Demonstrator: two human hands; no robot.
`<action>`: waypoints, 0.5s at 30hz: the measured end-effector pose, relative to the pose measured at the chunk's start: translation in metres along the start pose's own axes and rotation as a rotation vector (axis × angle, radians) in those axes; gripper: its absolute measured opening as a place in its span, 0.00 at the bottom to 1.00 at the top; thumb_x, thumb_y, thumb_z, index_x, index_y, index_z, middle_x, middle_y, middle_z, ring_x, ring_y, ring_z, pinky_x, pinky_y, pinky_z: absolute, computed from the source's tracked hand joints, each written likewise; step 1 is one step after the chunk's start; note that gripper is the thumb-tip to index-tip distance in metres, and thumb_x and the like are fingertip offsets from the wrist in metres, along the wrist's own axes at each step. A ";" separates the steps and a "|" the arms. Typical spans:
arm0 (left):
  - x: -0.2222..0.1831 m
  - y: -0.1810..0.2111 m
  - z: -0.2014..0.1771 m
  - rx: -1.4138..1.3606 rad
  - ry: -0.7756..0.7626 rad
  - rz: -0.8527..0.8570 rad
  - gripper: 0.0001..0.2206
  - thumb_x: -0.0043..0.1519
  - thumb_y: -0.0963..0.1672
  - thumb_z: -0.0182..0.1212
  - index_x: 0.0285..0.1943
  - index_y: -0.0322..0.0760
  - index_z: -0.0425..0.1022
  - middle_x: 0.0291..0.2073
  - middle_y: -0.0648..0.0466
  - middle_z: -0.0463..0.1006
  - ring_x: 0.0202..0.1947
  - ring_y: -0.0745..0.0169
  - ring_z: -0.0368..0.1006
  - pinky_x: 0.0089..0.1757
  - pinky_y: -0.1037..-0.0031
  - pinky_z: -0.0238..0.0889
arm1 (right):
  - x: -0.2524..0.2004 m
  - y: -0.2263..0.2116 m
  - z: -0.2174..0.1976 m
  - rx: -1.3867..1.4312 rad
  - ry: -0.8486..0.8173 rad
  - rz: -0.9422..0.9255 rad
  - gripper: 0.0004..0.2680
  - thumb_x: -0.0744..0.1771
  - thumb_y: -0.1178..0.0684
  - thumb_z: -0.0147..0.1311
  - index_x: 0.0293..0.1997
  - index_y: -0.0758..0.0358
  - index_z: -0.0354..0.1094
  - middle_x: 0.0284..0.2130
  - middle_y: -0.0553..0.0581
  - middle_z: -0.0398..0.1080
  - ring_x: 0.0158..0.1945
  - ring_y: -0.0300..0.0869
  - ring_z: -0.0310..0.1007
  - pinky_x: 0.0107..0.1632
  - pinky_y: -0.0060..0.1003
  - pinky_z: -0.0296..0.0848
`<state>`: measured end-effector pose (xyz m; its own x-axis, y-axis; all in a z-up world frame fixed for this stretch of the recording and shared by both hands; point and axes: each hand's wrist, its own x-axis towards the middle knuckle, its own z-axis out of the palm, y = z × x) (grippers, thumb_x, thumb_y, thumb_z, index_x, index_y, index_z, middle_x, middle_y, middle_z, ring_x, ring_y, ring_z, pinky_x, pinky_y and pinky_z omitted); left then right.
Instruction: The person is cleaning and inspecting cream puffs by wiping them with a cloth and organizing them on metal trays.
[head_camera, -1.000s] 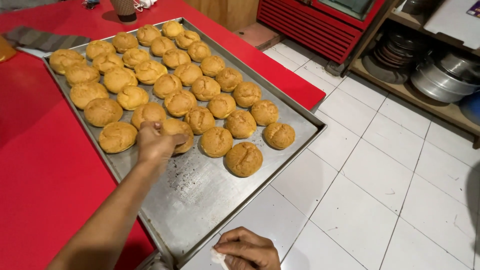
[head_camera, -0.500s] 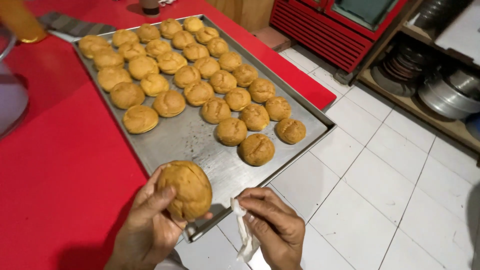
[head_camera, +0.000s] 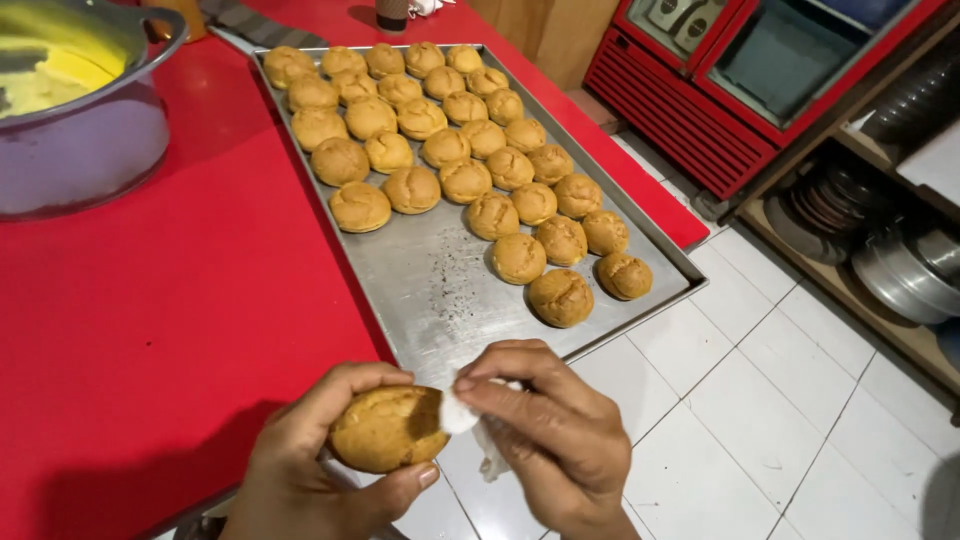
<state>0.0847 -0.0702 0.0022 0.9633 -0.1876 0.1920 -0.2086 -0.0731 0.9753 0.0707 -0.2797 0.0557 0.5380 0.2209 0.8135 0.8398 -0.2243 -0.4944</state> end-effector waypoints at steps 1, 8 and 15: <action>-0.003 0.005 -0.001 -0.006 0.007 0.007 0.27 0.40 0.43 0.83 0.51 0.44 0.83 0.29 0.62 0.86 0.26 0.77 0.75 0.31 0.82 0.71 | 0.005 -0.006 0.003 -0.029 -0.060 -0.028 0.09 0.70 0.61 0.44 0.51 0.72 0.71 0.46 0.69 0.72 0.48 0.57 0.76 0.55 0.47 0.77; -0.013 0.022 0.002 0.219 0.199 0.137 0.19 0.37 0.41 0.81 0.39 0.47 0.84 0.20 0.65 0.82 0.19 0.81 0.72 0.24 0.83 0.71 | 0.021 -0.026 0.023 -0.195 -0.353 -0.159 0.14 0.75 0.54 0.31 0.58 0.70 0.66 0.49 0.71 0.68 0.51 0.61 0.72 0.58 0.54 0.76; -0.014 0.006 -0.010 0.342 0.177 0.313 0.23 0.40 0.44 0.81 0.45 0.47 0.80 0.35 0.65 0.84 0.31 0.72 0.79 0.37 0.81 0.70 | 0.007 -0.007 0.014 -0.248 -0.241 -0.097 0.10 0.71 0.63 0.40 0.54 0.70 0.70 0.45 0.65 0.71 0.46 0.54 0.75 0.52 0.49 0.74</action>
<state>0.0717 -0.0582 0.0059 0.8532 -0.0848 0.5147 -0.5075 -0.3628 0.7815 0.0695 -0.2629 0.0609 0.4831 0.4633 0.7429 0.8604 -0.4086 -0.3047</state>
